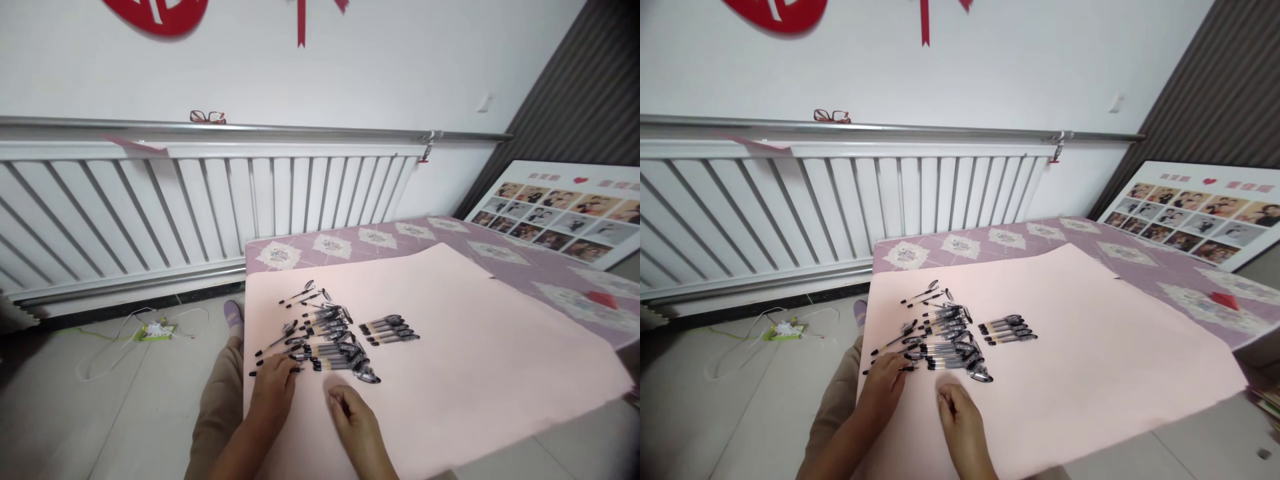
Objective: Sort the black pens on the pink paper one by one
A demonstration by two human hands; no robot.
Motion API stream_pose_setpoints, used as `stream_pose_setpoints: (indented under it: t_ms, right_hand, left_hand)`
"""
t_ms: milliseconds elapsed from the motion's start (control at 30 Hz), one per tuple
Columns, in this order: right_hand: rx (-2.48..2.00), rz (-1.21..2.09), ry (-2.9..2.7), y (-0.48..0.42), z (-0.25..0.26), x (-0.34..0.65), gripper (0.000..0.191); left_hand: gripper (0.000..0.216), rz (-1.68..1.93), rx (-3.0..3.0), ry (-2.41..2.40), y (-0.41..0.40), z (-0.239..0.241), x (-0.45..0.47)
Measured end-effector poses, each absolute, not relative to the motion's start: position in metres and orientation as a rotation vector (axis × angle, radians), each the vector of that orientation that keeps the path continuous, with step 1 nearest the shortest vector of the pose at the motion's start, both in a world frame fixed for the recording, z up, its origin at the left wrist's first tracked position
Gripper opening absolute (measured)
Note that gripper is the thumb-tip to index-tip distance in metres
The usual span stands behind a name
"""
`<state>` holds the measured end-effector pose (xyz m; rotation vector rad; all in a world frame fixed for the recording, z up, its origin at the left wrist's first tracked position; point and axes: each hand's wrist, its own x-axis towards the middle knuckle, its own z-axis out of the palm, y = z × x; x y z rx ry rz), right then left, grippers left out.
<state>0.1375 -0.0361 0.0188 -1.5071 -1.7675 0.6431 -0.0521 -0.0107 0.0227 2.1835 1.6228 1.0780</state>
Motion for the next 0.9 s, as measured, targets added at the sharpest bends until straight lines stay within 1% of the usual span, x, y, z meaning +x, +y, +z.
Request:
stream_pose_setpoints:
  t_ms: [200, 267, 400, 533, 733, 900]
  right_hand:
    - [-1.48, 0.648, -1.872, -0.029, 0.036, 0.129, 0.015]
    - [-1.461, 0.612, -1.946, -0.023, 0.043, 0.124, 0.017]
    - [-1.532, 0.483, -2.112, -0.007, 0.051, 0.113, 0.02]
    - [-1.535, 0.443, -2.203, 0.01, 0.053, 0.099, 0.02]
    - [-1.606, 0.367, -2.306, 0.026, 0.051, 0.085, 0.017]
    - [-1.655, 0.303, -2.357, 0.03, 0.047, 0.078, 0.016]
  left_hand:
    - [0.024, 0.679, 2.329, 1.854, -0.006, 0.026, -0.057]
    - [0.022, 0.595, 2.339, 1.886, -0.007, 0.025, -0.055]
    - [0.016, 0.538, 2.324, 1.913, -0.008, 0.025, -0.052]
    - [0.012, 0.486, 2.316, 1.906, -0.012, 0.028, -0.053]
    - [0.015, 0.423, 2.263, 1.897, -0.027, 0.034, -0.065]
    - [0.02, 0.495, 2.132, 1.856, -0.04, 0.037, -0.078]
